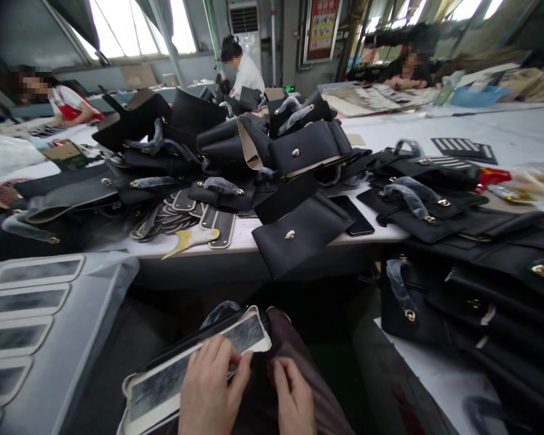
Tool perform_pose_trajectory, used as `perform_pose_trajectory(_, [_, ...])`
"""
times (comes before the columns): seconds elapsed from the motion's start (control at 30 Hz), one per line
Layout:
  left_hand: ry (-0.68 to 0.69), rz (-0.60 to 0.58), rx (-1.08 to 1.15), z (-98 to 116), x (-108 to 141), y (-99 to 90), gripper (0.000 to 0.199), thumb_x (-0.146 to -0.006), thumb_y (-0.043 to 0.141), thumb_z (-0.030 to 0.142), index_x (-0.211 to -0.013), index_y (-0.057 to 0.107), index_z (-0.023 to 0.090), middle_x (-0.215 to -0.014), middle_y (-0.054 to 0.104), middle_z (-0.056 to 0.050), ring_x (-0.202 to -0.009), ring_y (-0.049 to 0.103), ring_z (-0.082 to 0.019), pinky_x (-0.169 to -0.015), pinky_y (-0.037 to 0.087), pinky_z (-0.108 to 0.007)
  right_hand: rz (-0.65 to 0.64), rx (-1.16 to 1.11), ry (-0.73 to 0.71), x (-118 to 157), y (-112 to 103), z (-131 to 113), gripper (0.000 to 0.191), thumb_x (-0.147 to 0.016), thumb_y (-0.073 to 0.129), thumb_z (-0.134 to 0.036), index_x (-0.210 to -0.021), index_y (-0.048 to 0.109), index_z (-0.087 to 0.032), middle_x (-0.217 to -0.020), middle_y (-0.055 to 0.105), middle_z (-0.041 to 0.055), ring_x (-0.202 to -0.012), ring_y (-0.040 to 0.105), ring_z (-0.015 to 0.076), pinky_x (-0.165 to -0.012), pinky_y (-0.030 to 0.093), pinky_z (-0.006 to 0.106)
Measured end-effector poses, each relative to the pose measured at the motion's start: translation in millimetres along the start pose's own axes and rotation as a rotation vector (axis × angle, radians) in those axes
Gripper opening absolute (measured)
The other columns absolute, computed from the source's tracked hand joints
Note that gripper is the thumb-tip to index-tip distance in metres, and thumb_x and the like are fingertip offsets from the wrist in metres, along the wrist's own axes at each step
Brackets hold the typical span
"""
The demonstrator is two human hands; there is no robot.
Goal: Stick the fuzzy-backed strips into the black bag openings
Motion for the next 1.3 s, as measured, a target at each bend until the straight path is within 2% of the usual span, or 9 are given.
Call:
perform_pose_trajectory(0.13, [0.079,0.024,-0.041,3,2,-6.3,0.020,-0.093,0.057,0.025,-0.076,0.046,0.021,-0.074,0.054,0.001,-0.072,0.053,-0.019,-0.068,0.033,-0.033,-0.026,0.203,-0.373,20,-19,-37,0.031,-0.095,0.049,-0.017,-0.121,0.064,-0.016,-0.115,0.072,0.0070,-0.107,0.068,0.0181,-0.091,0.058,0.022])
perform_pose_trajectory(0.2, [0.100,0.061,-0.061,5,3,-8.3,0.021,-0.092,0.058,0.024,-0.076,0.045,0.021,-0.073,0.053,0.001,-0.071,0.053,-0.019,-0.068,0.033,-0.033,-0.001,0.302,-0.531,27,-17,-50,0.039,-0.092,0.048,-0.012,-0.129,0.059,-0.013,-0.121,0.069,0.0084,-0.117,0.063,0.0200,-0.097,0.056,0.026])
perform_pose_trajectory(0.3, [0.090,0.101,-0.067,6,6,-9.8,0.019,-0.092,0.058,0.023,-0.077,0.046,0.021,-0.074,0.053,0.001,-0.072,0.052,-0.020,-0.071,0.031,-0.034,0.007,0.451,-0.637,30,-4,-54,0.043,-0.090,0.048,-0.013,-0.132,0.057,-0.011,-0.127,0.066,0.0093,-0.124,0.058,0.0222,-0.097,0.057,0.028])
perform_pose_trajectory(0.4, [0.023,0.107,-0.076,-2,12,-12.4,0.017,-0.094,0.053,0.022,-0.078,0.047,0.020,-0.073,0.053,0.000,-0.073,0.049,-0.022,-0.072,0.029,-0.037,-0.008,0.574,-0.680,32,10,-56,0.040,-0.090,0.049,-0.017,-0.128,0.061,-0.011,-0.133,0.062,0.0097,-0.128,0.054,0.0241,-0.101,0.055,0.030])
perform_pose_trajectory(0.6, [0.107,0.121,-0.036,-19,36,-23.7,0.007,-0.090,0.060,0.018,-0.088,0.053,0.020,-0.077,0.059,0.003,-0.073,0.050,-0.018,-0.071,0.027,-0.033,0.063,0.573,-0.695,38,21,-71,0.034,-0.093,0.046,-0.023,-0.117,0.066,-0.010,-0.129,0.064,0.0121,-0.137,0.045,0.0251,-0.113,0.045,0.033])
perform_pose_trajectory(0.8, [-0.121,0.204,0.069,-43,50,-32.4,0.011,-0.094,0.052,0.019,-0.084,0.054,0.020,-0.076,0.058,0.000,-0.076,0.049,-0.020,-0.075,0.029,-0.036,0.020,0.594,-0.723,46,39,-73,0.036,-0.094,0.046,-0.027,-0.118,0.066,-0.010,-0.122,0.067,0.0117,-0.135,0.047,0.0257,-0.115,0.043,0.036])
perform_pose_trajectory(1.0, [-0.180,0.249,0.095,-53,59,-35.9,0.010,-0.094,0.051,0.020,-0.085,0.055,0.021,-0.079,0.061,-0.001,-0.078,0.051,-0.020,-0.077,0.030,-0.037,0.023,0.558,-0.728,48,49,-79,0.033,-0.094,0.045,-0.020,-0.116,0.067,-0.012,-0.120,0.068,0.0105,-0.133,0.049,0.0243,-0.113,0.045,0.034])
perform_pose_trajectory(1.13, [-0.217,0.289,0.096,-61,65,-40.7,0.013,-0.094,0.050,0.020,-0.083,0.057,0.021,-0.080,0.062,-0.001,-0.078,0.053,-0.019,-0.078,0.031,-0.038,0.082,0.504,-0.746,48,54,-95,0.033,-0.091,0.042,-0.007,-0.106,0.071,-0.012,-0.111,0.070,0.0093,-0.132,0.050,0.0221,-0.119,0.039,0.035])
perform_pose_trajectory(1.3, [-0.276,0.330,0.089,-75,70,-50.4,0.013,-0.092,0.050,0.023,-0.082,0.059,0.023,-0.083,0.066,-0.001,-0.082,0.058,-0.019,-0.083,0.032,-0.041,0.128,0.508,-0.782,49,65,-114,0.033,-0.091,0.041,-0.004,-0.097,0.072,-0.014,-0.101,0.071,0.0077,-0.129,0.053,0.0213,-0.119,0.039,0.037])
Point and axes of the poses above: each hand's wrist, its own x-axis away from the middle knuckle, its own y-axis out of the palm, z = x × y, the point moved 9 cm from there along -x, towards the middle knuckle
